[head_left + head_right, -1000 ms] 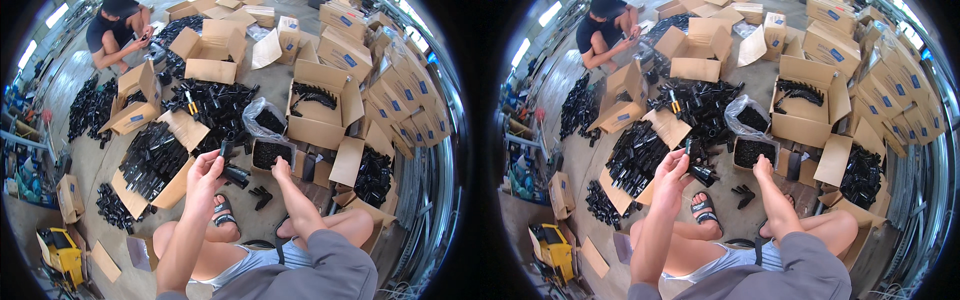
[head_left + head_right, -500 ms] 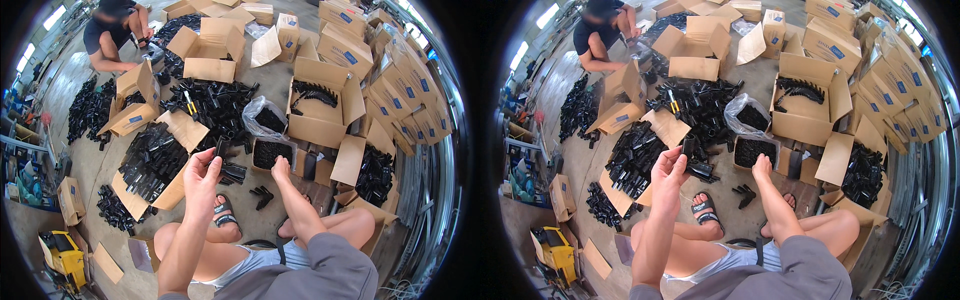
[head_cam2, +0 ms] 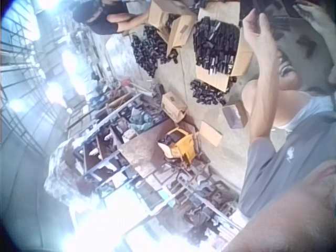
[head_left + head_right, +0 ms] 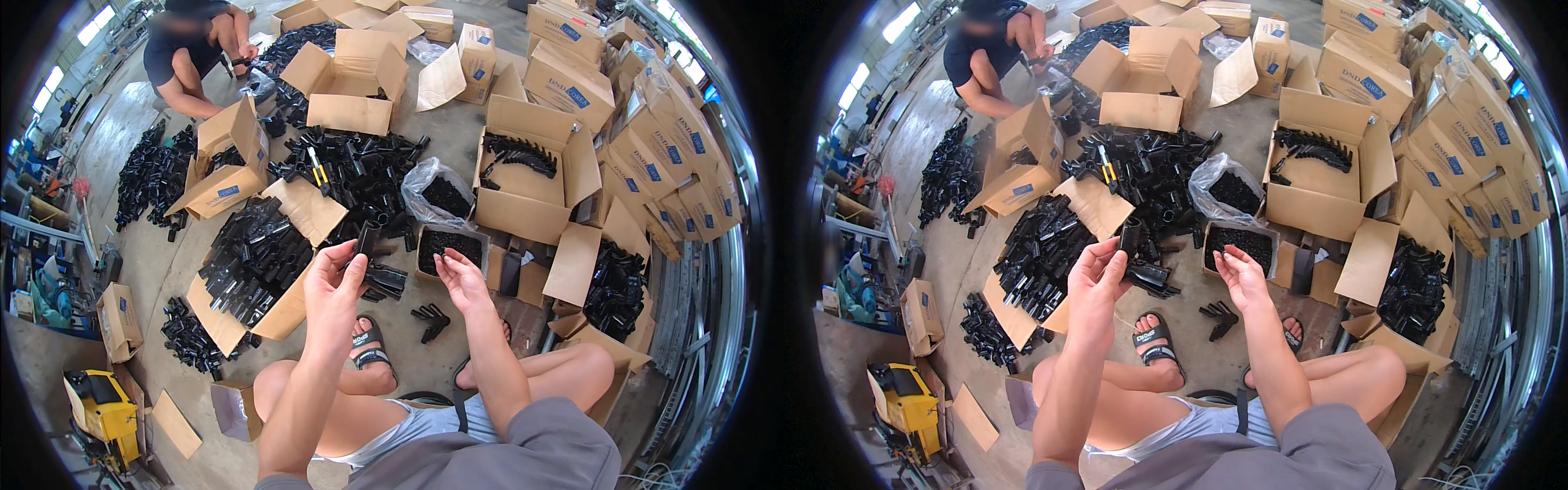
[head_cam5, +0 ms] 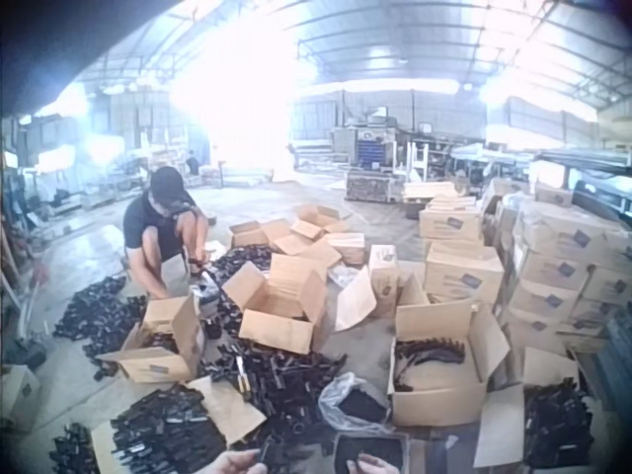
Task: The person picks up black plastic elbow joints from the floor and places them into cardboard boxes while sitting on the floor.
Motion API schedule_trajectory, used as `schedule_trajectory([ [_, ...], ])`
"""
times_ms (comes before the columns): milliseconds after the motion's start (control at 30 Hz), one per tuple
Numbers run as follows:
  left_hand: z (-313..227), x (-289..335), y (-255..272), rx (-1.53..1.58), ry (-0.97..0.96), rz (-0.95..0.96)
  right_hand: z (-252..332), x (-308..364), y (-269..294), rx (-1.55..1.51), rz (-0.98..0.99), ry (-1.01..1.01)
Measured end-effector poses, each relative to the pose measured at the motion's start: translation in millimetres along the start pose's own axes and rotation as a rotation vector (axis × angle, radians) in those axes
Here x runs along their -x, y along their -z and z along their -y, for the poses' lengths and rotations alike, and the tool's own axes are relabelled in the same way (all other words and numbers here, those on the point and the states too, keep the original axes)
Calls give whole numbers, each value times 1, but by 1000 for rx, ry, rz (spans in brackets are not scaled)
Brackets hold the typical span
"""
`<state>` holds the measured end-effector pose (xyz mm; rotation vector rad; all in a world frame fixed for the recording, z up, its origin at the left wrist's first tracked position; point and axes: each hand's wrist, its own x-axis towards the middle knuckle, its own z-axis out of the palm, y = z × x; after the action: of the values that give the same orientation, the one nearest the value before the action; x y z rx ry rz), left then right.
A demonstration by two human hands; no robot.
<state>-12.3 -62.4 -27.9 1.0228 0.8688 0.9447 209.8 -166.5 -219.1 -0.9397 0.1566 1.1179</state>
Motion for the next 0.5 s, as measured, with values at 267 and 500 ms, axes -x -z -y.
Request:
schedule_trajectory([
  [267, -12, 1, -1, -128, 129, 6, 7, 39, -49, -8, 82, 104],
  [500, -10, 2, -2, -135, -39, -13, 30, 122, -154, 490, 185, 541],
])
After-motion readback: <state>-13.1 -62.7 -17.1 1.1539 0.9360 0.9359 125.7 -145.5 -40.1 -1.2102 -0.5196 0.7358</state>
